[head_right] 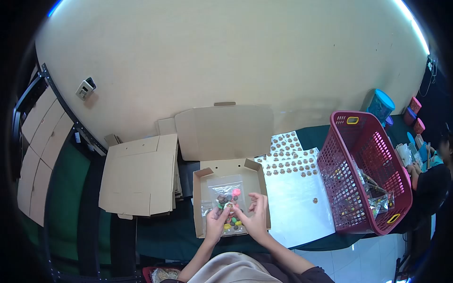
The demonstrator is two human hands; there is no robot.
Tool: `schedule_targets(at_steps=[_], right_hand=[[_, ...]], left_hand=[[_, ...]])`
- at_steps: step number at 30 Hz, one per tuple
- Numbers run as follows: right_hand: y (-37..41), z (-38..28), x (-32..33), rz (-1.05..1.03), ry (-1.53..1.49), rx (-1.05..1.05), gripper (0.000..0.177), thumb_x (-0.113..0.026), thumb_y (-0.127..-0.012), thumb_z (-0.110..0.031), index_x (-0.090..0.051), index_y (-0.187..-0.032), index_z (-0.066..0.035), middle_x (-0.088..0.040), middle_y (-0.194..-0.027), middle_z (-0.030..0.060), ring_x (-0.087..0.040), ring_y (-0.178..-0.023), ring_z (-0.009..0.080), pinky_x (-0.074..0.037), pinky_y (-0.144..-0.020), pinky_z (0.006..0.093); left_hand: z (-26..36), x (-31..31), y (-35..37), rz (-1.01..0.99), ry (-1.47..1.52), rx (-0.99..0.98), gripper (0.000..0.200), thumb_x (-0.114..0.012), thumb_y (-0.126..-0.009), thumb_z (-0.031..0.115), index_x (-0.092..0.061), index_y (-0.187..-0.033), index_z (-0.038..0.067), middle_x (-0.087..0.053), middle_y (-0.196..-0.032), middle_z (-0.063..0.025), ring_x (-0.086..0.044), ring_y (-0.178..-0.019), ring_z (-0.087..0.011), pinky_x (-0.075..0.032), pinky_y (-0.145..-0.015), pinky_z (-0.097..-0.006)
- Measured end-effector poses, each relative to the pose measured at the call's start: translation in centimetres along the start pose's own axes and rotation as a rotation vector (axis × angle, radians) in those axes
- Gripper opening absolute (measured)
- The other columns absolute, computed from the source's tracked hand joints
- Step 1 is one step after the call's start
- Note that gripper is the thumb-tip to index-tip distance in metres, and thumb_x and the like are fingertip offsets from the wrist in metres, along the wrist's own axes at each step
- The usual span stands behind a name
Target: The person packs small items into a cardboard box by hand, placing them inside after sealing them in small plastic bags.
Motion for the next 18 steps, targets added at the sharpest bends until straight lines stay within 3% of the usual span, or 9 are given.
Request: schedule_targets(at_steps=[2,3,5,6,10,13,18], right_hand=[[0.7,2.5,-1.3,-0.022,-0.316,-0.198,0.03,-0.069,-0.071,-0.012,-0.052,-0.093,-0.001,-0.057,-0.081,0.0044,-0.05,-0.068,0.0077,-0.04,-0.058,0.0193],[0.7,2.9,-1.2,-0.021,-0.317,-0.197,0.03,-0.069,-0.071,-0.012,-0.052,-0.093,-0.001,-0.057,-0.081,0.0044,-0.05,-0.068,0.0077,-0.04,-0.058,0.0193],[2.1,4.6,-4.4,-0.36,-0.668,-0.525,0.027,-0.067,-0.074,-0.013,-0.052,-0.094,-0.001,-0.057,-0.08,0.0037,-0.052,-0.07,0.0074,-0.043,-0.06,0.0202],[1.8,4.3,-4.2,-0.311,-0.732,-0.445,0.023,-0.064,-0.076,-0.011,-0.052,-0.092,0.0,-0.058,-0.082,0.0037,-0.055,-0.071,0.0063,-0.043,-0.054,0.017],[1.9,4.0,-3.6,-0.266,-0.797,-0.502,0.013,-0.059,-0.08,-0.009,-0.053,-0.089,-0.002,-0.058,-0.081,0.0037,-0.054,-0.074,0.007,-0.043,-0.064,0.0198],[2.3,4.6,-3.7,-0.237,-0.907,-0.601,0.012,-0.058,-0.081,-0.009,-0.053,-0.089,-0.002,-0.058,-0.08,0.0029,-0.053,-0.072,0.0067,-0.043,-0.064,0.0205],[1.6,4.4,-3.3,-0.243,-0.797,-0.496,0.009,-0.057,-0.082,-0.009,-0.053,-0.085,-0.001,-0.057,-0.078,0.002,-0.052,-0.07,0.0061,-0.042,-0.063,0.021]], left_hand=[[1.0,-0.6,0.0,-0.033,0.019,-0.029,0.022,-0.053,-0.085,0.013,-0.053,-0.102,-0.001,-0.059,-0.091,-0.0045,-0.056,-0.079,-0.0072,-0.046,-0.065,-0.0184],[1.0,-0.5,-0.2,-0.034,0.018,-0.029,0.022,-0.053,-0.085,0.013,-0.053,-0.102,-0.001,-0.059,-0.091,-0.0045,-0.056,-0.079,-0.0072,-0.046,-0.065,-0.0184],[0.7,-0.9,-0.4,-0.099,-0.02,-0.011,0.022,-0.052,-0.086,0.012,-0.052,-0.102,-0.002,-0.059,-0.092,-0.0047,-0.055,-0.079,-0.0069,-0.045,-0.065,-0.0184],[1.2,-1.2,-0.4,-0.102,-0.004,-0.024,0.021,-0.051,-0.086,0.011,-0.053,-0.103,-0.002,-0.059,-0.091,-0.0047,-0.055,-0.078,-0.0063,-0.045,-0.064,-0.0185],[0.7,-1.4,-0.8,-0.195,-0.049,0.042,0.022,-0.052,-0.086,0.011,-0.053,-0.103,-0.002,-0.06,-0.087,-0.0034,-0.054,-0.074,-0.0053,-0.044,-0.063,-0.0181],[1.3,-1.6,-0.8,-0.213,-0.045,0.055,0.021,-0.053,-0.086,0.012,-0.054,-0.102,-0.002,-0.06,-0.086,-0.0032,-0.054,-0.071,-0.0051,-0.044,-0.063,-0.0178],[1.2,-1.4,-0.7,-0.191,-0.043,0.044,0.022,-0.054,-0.085,0.012,-0.054,-0.102,-0.003,-0.059,-0.086,-0.0041,-0.055,-0.072,-0.0054,-0.045,-0.062,-0.018]])
Point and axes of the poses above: each hand's wrist, its own y-axis away from the middle knuckle, its own x-axis out of the back of the hand, z = x × y, the point moved 9 cm from there along -y, towards the middle knuckle
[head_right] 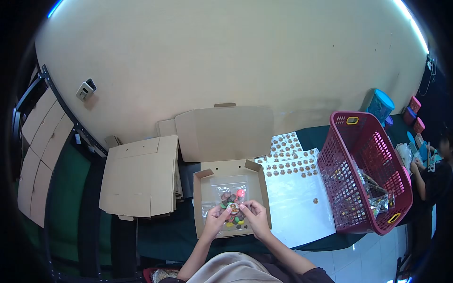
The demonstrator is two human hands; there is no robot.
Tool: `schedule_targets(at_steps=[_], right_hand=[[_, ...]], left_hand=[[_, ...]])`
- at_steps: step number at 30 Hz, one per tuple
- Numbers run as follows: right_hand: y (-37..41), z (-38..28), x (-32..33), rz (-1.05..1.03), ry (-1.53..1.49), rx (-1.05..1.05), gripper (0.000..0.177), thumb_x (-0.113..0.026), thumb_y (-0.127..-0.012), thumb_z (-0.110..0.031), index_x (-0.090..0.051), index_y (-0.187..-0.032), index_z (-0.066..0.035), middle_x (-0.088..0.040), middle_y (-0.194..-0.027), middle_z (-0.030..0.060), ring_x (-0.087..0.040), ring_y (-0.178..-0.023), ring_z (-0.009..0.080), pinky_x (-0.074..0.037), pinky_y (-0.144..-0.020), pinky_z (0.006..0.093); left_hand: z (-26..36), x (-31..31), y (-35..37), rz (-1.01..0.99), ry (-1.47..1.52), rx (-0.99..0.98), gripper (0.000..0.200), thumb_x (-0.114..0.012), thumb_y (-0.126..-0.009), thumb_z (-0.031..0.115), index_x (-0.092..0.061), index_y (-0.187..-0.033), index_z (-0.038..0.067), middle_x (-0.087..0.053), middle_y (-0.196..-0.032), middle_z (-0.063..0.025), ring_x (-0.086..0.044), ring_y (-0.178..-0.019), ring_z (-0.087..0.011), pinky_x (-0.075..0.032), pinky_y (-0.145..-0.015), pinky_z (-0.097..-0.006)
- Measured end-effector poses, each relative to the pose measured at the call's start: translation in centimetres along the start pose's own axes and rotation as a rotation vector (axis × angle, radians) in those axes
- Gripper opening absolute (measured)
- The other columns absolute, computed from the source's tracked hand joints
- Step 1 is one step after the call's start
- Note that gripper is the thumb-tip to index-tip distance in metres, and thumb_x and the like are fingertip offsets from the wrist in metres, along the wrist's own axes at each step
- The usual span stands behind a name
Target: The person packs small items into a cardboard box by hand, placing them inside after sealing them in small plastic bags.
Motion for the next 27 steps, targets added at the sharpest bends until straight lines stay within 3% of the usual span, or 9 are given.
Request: schedule_targets(at_steps=[4,7,14,21,24,27], right_hand=[[0.1,-0.1,-0.5,0.037,0.014,0.054,0.01,-0.059,-0.08,-0.008,-0.053,-0.08,-0.001,-0.055,-0.076,0.0018,-0.051,-0.064,0.0042,-0.04,-0.055,0.018],[-0.2,0.5,-0.1,0.059,0.098,0.096,0.011,-0.061,-0.079,-0.007,-0.052,-0.078,-0.001,-0.054,-0.072,0.0014,-0.05,-0.059,0.0037,-0.039,-0.05,0.0166],[0.6,-0.6,-0.6,0.111,0.058,0.108,0.013,-0.062,-0.078,-0.007,-0.052,-0.074,0.0,-0.053,-0.065,-0.0001,-0.049,-0.057,0.0032,-0.039,-0.048,0.0169],[-0.1,0.0,-0.5,0.052,0.071,0.061,0.014,-0.063,-0.077,-0.009,-0.052,-0.074,-0.002,-0.055,-0.064,0.0012,-0.052,-0.059,0.0037,-0.04,-0.05,0.0168],[-0.5,-0.5,-0.6,-0.005,0.185,0.094,0.016,-0.066,-0.075,-0.012,-0.055,-0.078,0.0,-0.057,-0.065,0.0016,-0.052,-0.058,0.0035,-0.041,-0.05,0.0174],[-0.5,-1.6,-0.7,0.004,0.247,0.109,0.021,-0.067,-0.074,-0.015,-0.058,-0.085,0.001,-0.058,-0.068,0.0018,-0.052,-0.059,0.0039,-0.042,-0.051,0.018]], left_hand=[[0.9,-0.3,0.2,0.086,-0.011,-0.105,0.021,-0.055,-0.084,0.011,-0.056,-0.099,-0.003,-0.06,-0.083,-0.0041,-0.055,-0.07,-0.0058,-0.046,-0.06,-0.0183],[1.1,0.0,0.6,0.133,-0.132,-0.041,0.019,-0.055,-0.084,0.013,-0.057,-0.095,-0.003,-0.06,-0.077,-0.003,-0.055,-0.064,-0.0052,-0.045,-0.057,-0.0179],[-0.2,0.9,0.4,0.065,-0.167,-0.031,0.019,-0.054,-0.085,0.015,-0.058,-0.094,-0.002,-0.058,-0.071,-0.0013,-0.052,-0.059,-0.0034,-0.042,-0.053,-0.0164],[0.6,0.2,0.8,0.053,-0.108,-0.04,0.02,-0.056,-0.083,0.011,-0.057,-0.099,-0.001,-0.058,-0.078,0.0009,-0.051,-0.065,-0.0029,-0.042,-0.057,-0.0163],[0.8,-0.2,0.9,-0.013,-0.226,-0.052,0.029,-0.06,-0.079,0.007,-0.053,-0.106,-0.002,-0.06,-0.083,-0.0021,-0.056,-0.072,-0.0066,-0.046,-0.063,-0.0193],[0.7,-0.8,0.9,-0.077,-0.163,-0.02,0.031,-0.058,-0.081,0.009,-0.051,-0.109,-0.002,-0.059,-0.088,-0.0033,-0.055,-0.077,-0.0066,-0.047,-0.065,-0.02]])
Point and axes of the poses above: each hand's wrist, its own y-axis away from the middle knuckle, its own x-axis out of the back of the hand, z = x × y, the point moved 9 cm from there along -y, towards the middle knuckle
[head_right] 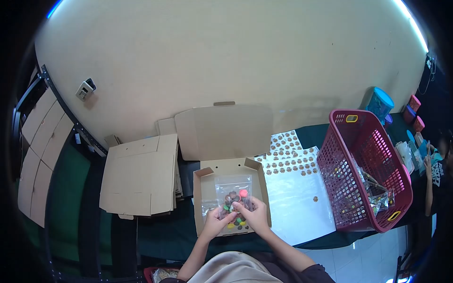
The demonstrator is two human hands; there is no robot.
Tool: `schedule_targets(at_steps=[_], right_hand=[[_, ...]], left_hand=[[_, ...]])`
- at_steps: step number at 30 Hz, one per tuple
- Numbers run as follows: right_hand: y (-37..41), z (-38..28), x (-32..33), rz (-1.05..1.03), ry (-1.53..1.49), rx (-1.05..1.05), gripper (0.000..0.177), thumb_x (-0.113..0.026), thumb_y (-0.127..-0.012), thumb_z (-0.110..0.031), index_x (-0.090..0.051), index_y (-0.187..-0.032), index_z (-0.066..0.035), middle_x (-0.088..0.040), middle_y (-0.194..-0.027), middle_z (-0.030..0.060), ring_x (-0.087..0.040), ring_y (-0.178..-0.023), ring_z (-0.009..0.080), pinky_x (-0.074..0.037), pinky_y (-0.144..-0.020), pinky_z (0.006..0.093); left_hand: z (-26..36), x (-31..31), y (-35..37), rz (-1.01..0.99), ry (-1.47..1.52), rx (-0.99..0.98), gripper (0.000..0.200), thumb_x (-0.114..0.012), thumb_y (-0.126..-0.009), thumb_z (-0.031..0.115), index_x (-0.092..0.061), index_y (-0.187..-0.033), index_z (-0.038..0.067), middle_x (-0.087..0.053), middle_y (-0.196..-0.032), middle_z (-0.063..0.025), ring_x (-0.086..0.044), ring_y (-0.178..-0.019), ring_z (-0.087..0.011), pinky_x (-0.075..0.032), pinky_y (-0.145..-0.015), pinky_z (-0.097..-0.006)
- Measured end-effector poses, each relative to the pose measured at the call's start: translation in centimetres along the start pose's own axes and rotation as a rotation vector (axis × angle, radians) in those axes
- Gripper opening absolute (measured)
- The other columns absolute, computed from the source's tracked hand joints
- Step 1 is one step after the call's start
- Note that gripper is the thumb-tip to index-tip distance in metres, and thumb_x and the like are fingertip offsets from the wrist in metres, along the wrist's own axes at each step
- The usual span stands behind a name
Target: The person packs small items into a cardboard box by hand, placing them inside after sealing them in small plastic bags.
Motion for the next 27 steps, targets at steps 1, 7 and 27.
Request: schedule_targets(at_steps=[1,7,27], right_hand=[[0.0,0.2,0.1,-0.006,0.005,0.001,0.021,-0.066,-0.075,-0.015,-0.058,-0.087,0.001,-0.059,-0.07,0.0019,-0.053,-0.06,0.0043,-0.042,-0.052,0.0183],[0.3,0.5,-0.5,0.007,-0.169,-0.022,0.018,-0.062,-0.079,-0.013,-0.058,-0.09,0.0,-0.06,-0.077,0.0025,-0.054,-0.065,0.0052,-0.044,-0.054,0.0196],[1.1,1.0,-1.0,-0.185,-0.101,-0.133,0.023,-0.058,-0.081,-0.01,-0.051,-0.099,0.002,-0.058,-0.086,0.0037,-0.056,-0.074,0.0075,-0.049,-0.062,0.0213]], left_hand=[[0.1,0.0,0.0,0.002,0.0,-0.001,0.031,-0.058,-0.081,0.009,-0.051,-0.109,-0.002,-0.059,-0.088,-0.0033,-0.055,-0.077,-0.0066,-0.047,-0.065,-0.02],[-0.5,0.3,0.3,0.023,0.08,0.047,0.024,-0.057,-0.081,0.007,-0.053,-0.103,-0.002,-0.059,-0.081,-0.0031,-0.055,-0.069,-0.0064,-0.046,-0.062,-0.0197],[-1.1,0.5,0.4,0.105,-0.012,0.053,0.029,-0.054,-0.086,0.023,-0.054,-0.1,-0.003,-0.059,-0.077,-0.0024,-0.055,-0.064,-0.0046,-0.045,-0.057,-0.0171]])
Point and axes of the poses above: each hand's wrist, its own y-axis away from the middle knuckle, its own x-axis out of the back of the hand, z = x × y, the point moved 9 cm from there along -y, towards the middle knuckle
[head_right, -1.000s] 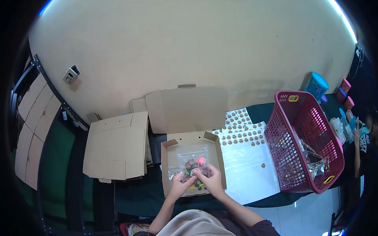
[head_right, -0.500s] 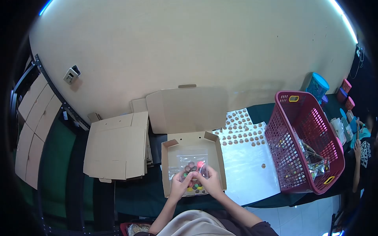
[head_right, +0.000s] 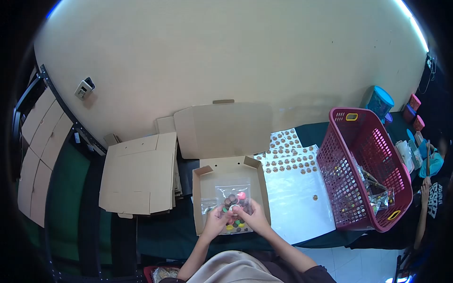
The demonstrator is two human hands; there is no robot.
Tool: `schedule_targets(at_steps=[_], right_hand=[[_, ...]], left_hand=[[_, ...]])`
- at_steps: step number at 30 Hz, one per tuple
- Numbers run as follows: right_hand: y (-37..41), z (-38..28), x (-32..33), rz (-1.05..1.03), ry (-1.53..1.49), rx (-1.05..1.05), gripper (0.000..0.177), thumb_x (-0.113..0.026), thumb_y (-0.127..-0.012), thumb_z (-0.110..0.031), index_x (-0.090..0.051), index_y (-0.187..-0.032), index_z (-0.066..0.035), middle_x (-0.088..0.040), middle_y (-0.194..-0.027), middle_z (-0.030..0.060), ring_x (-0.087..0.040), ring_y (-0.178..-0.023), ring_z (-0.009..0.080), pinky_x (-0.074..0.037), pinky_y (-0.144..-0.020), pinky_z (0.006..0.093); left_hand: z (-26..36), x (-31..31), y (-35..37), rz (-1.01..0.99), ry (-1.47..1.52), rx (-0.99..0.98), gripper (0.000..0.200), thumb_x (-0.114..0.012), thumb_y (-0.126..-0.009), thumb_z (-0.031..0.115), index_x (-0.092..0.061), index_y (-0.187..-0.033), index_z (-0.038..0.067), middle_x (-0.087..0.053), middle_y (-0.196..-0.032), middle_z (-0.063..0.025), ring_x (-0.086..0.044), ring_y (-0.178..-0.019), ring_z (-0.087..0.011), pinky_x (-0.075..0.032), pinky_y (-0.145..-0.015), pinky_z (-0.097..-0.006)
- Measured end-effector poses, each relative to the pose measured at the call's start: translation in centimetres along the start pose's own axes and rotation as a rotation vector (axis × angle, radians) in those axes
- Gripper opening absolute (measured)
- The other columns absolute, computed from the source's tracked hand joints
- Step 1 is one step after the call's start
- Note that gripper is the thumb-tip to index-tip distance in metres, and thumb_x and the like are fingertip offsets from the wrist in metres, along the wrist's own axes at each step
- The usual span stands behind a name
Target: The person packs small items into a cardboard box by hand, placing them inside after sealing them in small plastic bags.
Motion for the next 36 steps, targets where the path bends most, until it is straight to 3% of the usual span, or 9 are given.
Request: schedule_targets(at_steps=[4,10,13,18,21,29,32,34,36], right_hand=[[-0.6,-0.5,0.4,0.042,0.032,0.044,0.017,-0.058,-0.081,-0.01,-0.055,-0.093,0.002,-0.059,-0.079,0.0044,-0.057,-0.066,0.0076,-0.05,-0.055,0.0201],[-1.5,0.0,0.7,0.024,0.01,0.037,0.018,-0.06,-0.08,-0.012,-0.055,-0.092,0.001,-0.059,-0.079,0.0038,-0.056,-0.067,0.0071,-0.049,-0.055,0.0204],[-1.5,-0.5,1.0,0.041,0.031,0.077,0.02,-0.06,-0.08,-0.013,-0.054,-0.094,0.001,-0.058,-0.079,0.003,-0.056,-0.068,0.0071,-0.048,-0.055,0.0203],[-1.0,-1.1,-0.1,-0.184,0.091,0.072,0.029,-0.062,-0.079,-0.013,-0.05,-0.102,0.001,-0.058,-0.083,0.0029,-0.055,-0.071,0.0069,-0.047,-0.06,0.0213],[-1.0,-0.4,0.8,-0.153,0.228,0.088,0.034,-0.062,-0.079,-0.013,-0.048,-0.106,0.001,-0.058,-0.086,0.0036,-0.055,-0.073,0.0068,-0.046,-0.061,0.0213],[-0.3,-0.3,0.3,-0.153,0.217,0.124,0.042,-0.064,-0.077,-0.016,-0.046,-0.111,0.0,-0.058,-0.085,0.004,-0.055,-0.075,0.008,-0.046,-0.065,0.0223],[-0.2,-0.3,0.5,-0.139,0.247,0.14,0.043,-0.064,-0.076,-0.016,-0.046,-0.111,0.0,-0.057,-0.087,0.0042,-0.055,-0.074,0.0079,-0.046,-0.065,0.022],[0.1,0.2,0.0,-0.202,0.234,0.056,0.041,-0.065,-0.076,-0.017,-0.048,-0.109,0.0,-0.057,-0.089,0.0052,-0.054,-0.078,0.0091,-0.046,-0.069,0.0243],[0.3,-0.3,-0.5,-0.216,0.298,0.127,0.043,-0.066,-0.075,-0.02,-0.048,-0.108,0.0,-0.057,-0.09,0.0068,-0.054,-0.08,0.0107,-0.045,-0.07,0.026]], left_hand=[[-0.4,-0.4,-0.3,-0.063,-0.026,0.011,0.028,-0.052,-0.086,0.021,-0.052,-0.103,-0.001,-0.058,-0.078,-0.0014,-0.055,-0.066,-0.0045,-0.045,-0.06,-0.0174],[0.3,-0.2,-0.2,-0.014,-0.033,-0.008,0.028,-0.053,-0.086,0.019,-0.051,-0.106,-0.001,-0.059,-0.075,-0.0021,-0.056,-0.065,-0.006,-0.045,-0.059,-0.0181],[0.9,0.4,-0.1,0.077,-0.037,-0.068,0.027,-0.054,-0.085,0.018,-0.054,-0.104,-0.001,-0.059,-0.074,-0.0031,-0.057,-0.065,-0.0066,-0.046,-0.059,-0.0185],[-0.3,1.8,-0.2,0.11,-0.121,-0.073,0.021,-0.058,-0.082,0.016,-0.057,-0.093,-0.003,-0.059,-0.07,-0.0032,-0.057,-0.061,-0.0063,-0.045,-0.055,-0.0179],[1.1,0.8,0.2,0.129,-0.099,-0.12,0.019,-0.059,-0.082,0.016,-0.057,-0.088,-0.002,-0.059,-0.067,-0.0023,-0.055,-0.056,-0.0053,-0.044,-0.052,-0.017],[1.8,1.3,0.7,0.291,-0.145,-0.209,0.016,-0.06,-0.08,0.015,-0.058,-0.083,-0.001,-0.058,-0.06,-0.0017,-0.055,-0.053,-0.0064,-0.043,-0.047,-0.0181],[1.5,1.4,0.2,0.248,-0.272,-0.198,0.014,-0.059,-0.081,0.013,-0.058,-0.085,-0.001,-0.06,-0.068,-0.0032,-0.057,-0.062,-0.007,-0.044,-0.053,-0.0186],[3.2,2.4,0.5,0.392,0.033,-0.33,0.013,-0.058,-0.081,0.011,-0.057,-0.086,-0.001,-0.058,-0.076,-0.0039,-0.056,-0.071,-0.0075,-0.044,-0.06,-0.0196],[3.5,3.9,0.6,0.411,0.038,-0.357,0.013,-0.058,-0.082,0.011,-0.057,-0.086,-0.002,-0.057,-0.078,-0.0039,-0.055,-0.073,-0.0074,-0.044,-0.062,-0.0197]])
Point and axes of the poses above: each hand's wrist, its own y-axis away from the middle knuckle, its own x-axis out of the back of the hand, z = x × y, the point moved 9 cm from there along -y, towards the middle knuckle
